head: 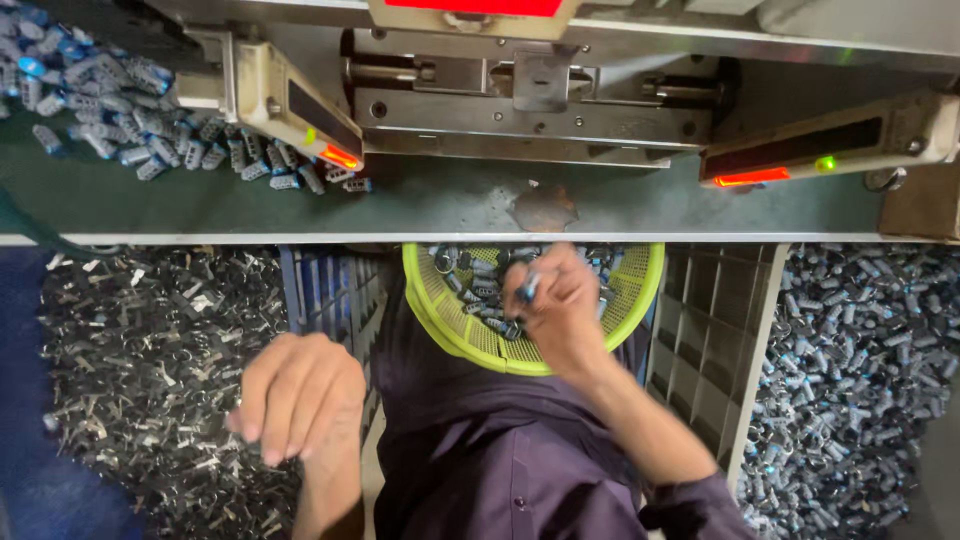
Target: The person repeatedly picks small cylindrical components and metal rings from a green basket, inserts the components into a machine slot, and collects the assembled keychains as they fall. The process continues throughout the clip with consistent hand movements.
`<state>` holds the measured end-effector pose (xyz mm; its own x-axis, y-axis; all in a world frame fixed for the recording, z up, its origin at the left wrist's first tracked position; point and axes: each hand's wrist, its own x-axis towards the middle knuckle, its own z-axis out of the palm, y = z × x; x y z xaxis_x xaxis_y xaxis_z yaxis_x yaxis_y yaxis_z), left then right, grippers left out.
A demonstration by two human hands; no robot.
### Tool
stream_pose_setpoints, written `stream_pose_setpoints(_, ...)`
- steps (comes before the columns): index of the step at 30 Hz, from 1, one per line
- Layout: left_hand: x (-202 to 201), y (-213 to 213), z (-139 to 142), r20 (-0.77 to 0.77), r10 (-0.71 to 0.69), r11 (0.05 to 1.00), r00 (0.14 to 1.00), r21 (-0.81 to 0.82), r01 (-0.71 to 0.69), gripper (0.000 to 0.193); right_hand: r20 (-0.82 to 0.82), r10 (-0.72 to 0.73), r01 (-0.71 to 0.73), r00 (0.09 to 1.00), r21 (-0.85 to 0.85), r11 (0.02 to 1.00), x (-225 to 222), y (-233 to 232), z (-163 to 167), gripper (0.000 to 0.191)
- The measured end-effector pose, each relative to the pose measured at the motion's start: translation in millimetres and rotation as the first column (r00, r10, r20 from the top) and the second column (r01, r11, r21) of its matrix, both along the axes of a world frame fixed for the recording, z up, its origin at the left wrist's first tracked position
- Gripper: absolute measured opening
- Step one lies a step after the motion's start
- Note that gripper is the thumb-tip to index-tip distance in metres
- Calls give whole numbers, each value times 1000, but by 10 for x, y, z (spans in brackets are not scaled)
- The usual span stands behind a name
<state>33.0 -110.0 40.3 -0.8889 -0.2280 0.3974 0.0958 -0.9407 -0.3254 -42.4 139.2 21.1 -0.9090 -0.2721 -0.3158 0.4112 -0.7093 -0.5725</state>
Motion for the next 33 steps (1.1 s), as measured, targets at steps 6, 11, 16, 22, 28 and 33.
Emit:
stream_pose_setpoints(6, -79, -306, -255, 80, 103, 897, 992, -437, -58, 33, -878, 260, 669, 401, 475, 572, -1073, 69, 776, 25)
stream_pose_setpoints(11, -98, 51, -221, 366, 313, 268, 876, -919, 288, 20, -860, 476, 865, 185, 372, 338, -1571, -145, 779, 27)
stream_pose_setpoints(16, -304, 543, -296, -381, 326, -749, 865, -663, -10, 13, -907, 361, 853, 216, 355, 383, -1504, -158, 650, 29)
stream_pose_setpoints(22, -776, 870, -805, -363, -109, -994, 926, 45, -100, 11, -748, 591, 844, 302, 498, 198, -1577, -45, 873, 29)
stream_pose_setpoints(28, -844, 875, -655, -334, -204, -979, 920, 50, -199, 6, -671, 683, 870, 290, 482, 105, -819, 334, 1037, 37)
stream_pose_setpoints(33, -522, 754, -90, -318, 122, -799, 940, -593, -97, 24, -707, 584, 595, 398, 684, 422, -30, 408, 582, 32)
